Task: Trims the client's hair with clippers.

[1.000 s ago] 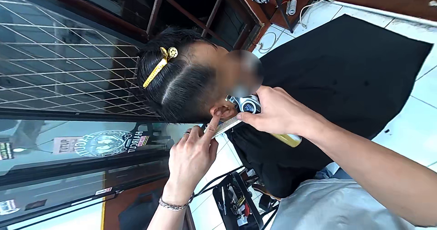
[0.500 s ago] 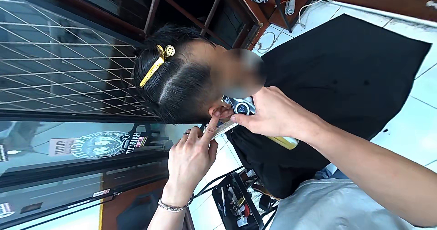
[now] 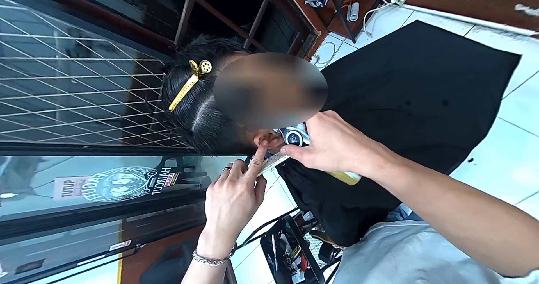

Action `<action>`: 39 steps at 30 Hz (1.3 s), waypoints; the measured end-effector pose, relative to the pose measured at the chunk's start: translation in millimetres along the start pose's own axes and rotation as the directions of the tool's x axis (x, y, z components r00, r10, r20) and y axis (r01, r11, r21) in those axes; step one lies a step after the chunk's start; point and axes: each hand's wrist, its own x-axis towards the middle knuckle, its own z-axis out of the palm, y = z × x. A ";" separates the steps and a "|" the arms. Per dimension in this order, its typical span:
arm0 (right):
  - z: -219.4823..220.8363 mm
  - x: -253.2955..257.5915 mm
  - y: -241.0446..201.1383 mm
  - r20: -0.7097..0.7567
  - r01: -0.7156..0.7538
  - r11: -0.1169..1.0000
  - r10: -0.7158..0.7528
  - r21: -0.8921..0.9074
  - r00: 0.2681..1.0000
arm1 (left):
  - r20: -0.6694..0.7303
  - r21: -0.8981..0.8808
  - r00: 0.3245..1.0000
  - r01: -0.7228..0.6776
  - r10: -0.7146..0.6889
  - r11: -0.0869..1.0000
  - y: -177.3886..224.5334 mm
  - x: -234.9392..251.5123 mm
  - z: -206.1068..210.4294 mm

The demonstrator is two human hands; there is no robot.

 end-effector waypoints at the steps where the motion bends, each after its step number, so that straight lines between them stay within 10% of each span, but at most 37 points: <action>1: 2.8 -0.9 -1.4 -0.046 0.029 1.000 -0.028 0.011 0.999 | 0.002 -0.002 1.000 0.001 -0.001 1.000 0.8 0.6 0.3; 39: -16.7 8.9 4.2 0.090 0.055 0.998 -0.053 -0.021 0.995 | 0.024 0.016 1.000 0.018 -0.019 1.000 5.1 1.4 -1.9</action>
